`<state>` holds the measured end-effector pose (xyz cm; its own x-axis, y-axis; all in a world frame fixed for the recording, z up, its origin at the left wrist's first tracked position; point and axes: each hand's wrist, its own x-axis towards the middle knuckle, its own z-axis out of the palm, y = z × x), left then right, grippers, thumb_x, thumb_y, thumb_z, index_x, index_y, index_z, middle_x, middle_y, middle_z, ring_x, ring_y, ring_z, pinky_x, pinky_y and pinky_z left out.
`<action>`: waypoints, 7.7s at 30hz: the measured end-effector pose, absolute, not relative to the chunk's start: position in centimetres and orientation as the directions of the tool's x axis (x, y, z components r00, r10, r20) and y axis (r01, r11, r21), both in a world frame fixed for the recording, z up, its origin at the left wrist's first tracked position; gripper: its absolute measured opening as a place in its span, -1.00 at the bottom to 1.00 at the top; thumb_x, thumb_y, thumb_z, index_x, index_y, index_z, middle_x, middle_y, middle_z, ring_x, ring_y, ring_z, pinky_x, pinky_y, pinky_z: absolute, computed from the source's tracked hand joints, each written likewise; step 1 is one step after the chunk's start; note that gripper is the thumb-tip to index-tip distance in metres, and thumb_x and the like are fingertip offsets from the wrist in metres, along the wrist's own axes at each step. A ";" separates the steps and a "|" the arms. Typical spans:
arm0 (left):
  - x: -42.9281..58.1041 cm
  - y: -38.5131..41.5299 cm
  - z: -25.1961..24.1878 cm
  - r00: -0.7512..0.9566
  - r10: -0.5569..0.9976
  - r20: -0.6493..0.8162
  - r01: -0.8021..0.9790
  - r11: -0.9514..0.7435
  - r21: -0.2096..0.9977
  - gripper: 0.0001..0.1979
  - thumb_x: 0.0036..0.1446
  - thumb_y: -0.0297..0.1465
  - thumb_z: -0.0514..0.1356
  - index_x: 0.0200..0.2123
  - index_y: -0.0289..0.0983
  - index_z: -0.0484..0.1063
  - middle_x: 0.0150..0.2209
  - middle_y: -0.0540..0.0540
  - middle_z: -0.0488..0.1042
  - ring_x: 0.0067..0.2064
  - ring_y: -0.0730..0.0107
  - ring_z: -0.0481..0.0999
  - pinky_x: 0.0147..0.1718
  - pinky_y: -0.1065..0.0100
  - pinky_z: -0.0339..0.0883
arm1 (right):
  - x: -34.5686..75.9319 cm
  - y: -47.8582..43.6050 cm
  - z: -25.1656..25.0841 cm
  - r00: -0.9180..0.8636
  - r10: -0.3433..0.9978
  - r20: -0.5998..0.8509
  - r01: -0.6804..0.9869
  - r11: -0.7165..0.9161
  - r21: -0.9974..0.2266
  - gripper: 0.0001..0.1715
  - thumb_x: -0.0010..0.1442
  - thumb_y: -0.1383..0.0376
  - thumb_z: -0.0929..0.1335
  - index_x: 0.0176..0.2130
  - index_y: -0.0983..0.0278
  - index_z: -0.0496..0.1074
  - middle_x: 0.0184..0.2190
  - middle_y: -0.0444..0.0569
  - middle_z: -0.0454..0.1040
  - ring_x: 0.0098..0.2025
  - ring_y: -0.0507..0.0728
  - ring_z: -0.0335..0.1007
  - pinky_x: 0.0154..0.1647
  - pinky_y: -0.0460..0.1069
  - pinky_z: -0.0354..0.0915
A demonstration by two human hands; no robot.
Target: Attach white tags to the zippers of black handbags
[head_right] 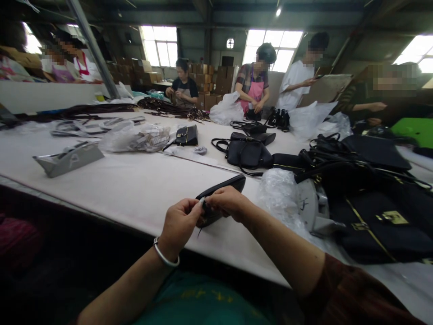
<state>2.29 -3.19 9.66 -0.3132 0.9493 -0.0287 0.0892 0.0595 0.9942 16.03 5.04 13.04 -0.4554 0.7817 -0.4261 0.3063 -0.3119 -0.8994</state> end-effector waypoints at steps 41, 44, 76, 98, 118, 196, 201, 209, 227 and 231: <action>3.8 -4.2 10.3 -0.229 0.937 -0.263 -0.296 0.190 0.936 -0.75 0.04 -0.25 0.31 -0.40 -0.36 0.50 -0.49 -0.09 0.52 -0.55 0.53 0.42 -0.58 0.48 0.31 | 17.4 0.9 12.7 -0.258 0.955 -0.148 0.343 -0.053 -0.938 -0.65 0.05 0.07 0.38 -0.46 0.31 0.54 -0.69 -0.16 0.25 -0.60 -0.01 0.06 -0.59 -0.06 0.01; 3.8 -4.3 10.2 -0.222 0.949 -0.223 -0.262 0.162 0.951 -0.71 0.05 -0.20 0.31 -0.41 -0.36 0.49 -0.50 -0.09 0.51 -0.55 0.51 0.42 -0.59 0.47 0.29 | 16.5 0.8 12.8 -0.308 0.930 -0.202 0.298 -0.108 -0.948 -0.59 0.06 0.02 0.39 -0.53 0.32 0.51 -0.73 -0.17 0.21 -0.64 -0.03 0.01 -0.63 -0.06 -0.06; 1.9 -4.4 8.0 -0.054 0.708 0.704 0.890 -0.285 0.355 -0.76 0.19 -0.31 0.20 -0.12 -0.30 0.36 -0.29 -0.15 0.42 -0.24 0.20 0.45 -0.27 0.24 0.38 | 16.5 3.0 12.3 -0.454 0.697 -0.555 -0.008 -0.626 -0.779 -0.60 -0.15 0.24 0.51 -0.55 0.25 0.20 -0.78 -0.37 0.01 -0.71 -0.15 -0.19 -0.66 -0.14 -0.29; -0.9 -1.4 13.1 0.540 0.614 0.576 0.787 -0.610 -0.088 -0.81 0.27 -0.42 0.08 -0.34 -0.25 0.48 -0.34 -0.08 0.46 -0.33 0.30 0.38 -0.27 0.24 0.28 | 16.0 2.0 11.6 -0.361 0.877 -0.318 0.144 -0.285 -0.948 -0.68 -0.08 0.18 0.45 -0.58 0.26 0.28 -0.75 -0.27 0.19 -0.70 -0.10 -0.02 -0.66 -0.11 -0.14; 1.2 -5.4 9.9 -0.160 0.987 0.019 0.259 0.023 0.966 -0.69 0.21 -0.14 0.17 -0.31 -0.29 0.48 -0.43 -0.11 0.56 -0.48 0.39 0.53 -0.48 0.38 0.41 | 15.4 1.4 11.4 -0.374 0.871 -0.318 -0.008 -0.346 -0.938 -0.71 -0.10 0.17 0.48 -0.54 0.32 0.40 -0.72 -0.23 0.23 -0.67 -0.10 -0.01 -0.64 -0.09 -0.16; 3.2 -4.2 11.3 -0.039 0.907 -0.419 -0.653 0.294 0.698 -0.79 0.01 -0.34 0.31 -0.46 -0.33 0.36 -0.56 0.05 0.35 -0.62 0.66 0.23 -0.61 0.52 0.24 | 17.3 1.6 11.2 -0.452 0.725 0.520 0.431 0.688 -0.584 -0.76 0.19 0.43 0.33 -0.15 0.23 0.51 -0.29 -0.03 0.50 -0.25 0.10 0.45 -0.23 -0.03 0.37; 3.5 -3.9 11.3 -0.078 0.931 -0.357 -0.502 0.273 0.821 -0.77 0.08 -0.29 0.25 -0.47 -0.35 0.38 -0.56 0.02 0.37 -0.62 0.65 0.23 -0.62 0.51 0.23 | 17.2 3.0 11.8 -0.707 0.431 0.561 0.334 0.902 -0.272 -0.64 0.24 0.45 0.30 0.00 0.24 0.48 -0.13 0.07 0.49 -0.17 0.14 0.45 -0.23 -0.01 0.39; 0.8 -3.8 10.8 -0.262 0.959 0.104 0.116 -0.075 0.990 -0.74 0.19 -0.20 0.18 -0.35 -0.29 0.47 -0.48 -0.06 0.51 -0.49 0.44 0.47 -0.49 0.40 0.36 | 16.0 4.5 12.7 -0.643 0.561 0.521 0.269 0.803 -0.532 -0.79 0.20 0.44 0.34 -0.22 0.30 0.58 -0.29 0.03 0.58 -0.27 0.08 0.51 -0.23 -0.05 0.41; 0.1 -3.4 9.2 -0.195 0.773 0.604 0.678 -0.339 0.653 -0.88 0.17 -0.44 0.17 -0.20 -0.24 0.45 -0.26 -0.14 0.46 -0.24 0.31 0.47 -0.21 0.28 0.42 | 14.5 4.5 13.4 -0.361 0.932 -0.021 0.309 0.098 -0.946 -0.73 0.06 0.16 0.39 -0.41 0.34 0.56 -0.67 -0.10 0.47 -0.65 -0.01 0.29 -0.64 -0.13 0.15; 0.2 -3.5 9.1 -0.201 0.769 0.606 0.682 -0.334 0.650 -0.88 0.18 -0.43 0.17 -0.20 -0.22 0.45 -0.25 -0.14 0.46 -0.23 0.31 0.47 -0.19 0.27 0.42 | 14.3 4.4 13.7 -0.339 0.940 -0.023 0.305 0.087 -0.948 -0.73 0.04 0.16 0.40 -0.44 0.34 0.54 -0.68 -0.10 0.46 -0.66 0.00 0.28 -0.65 -0.13 0.15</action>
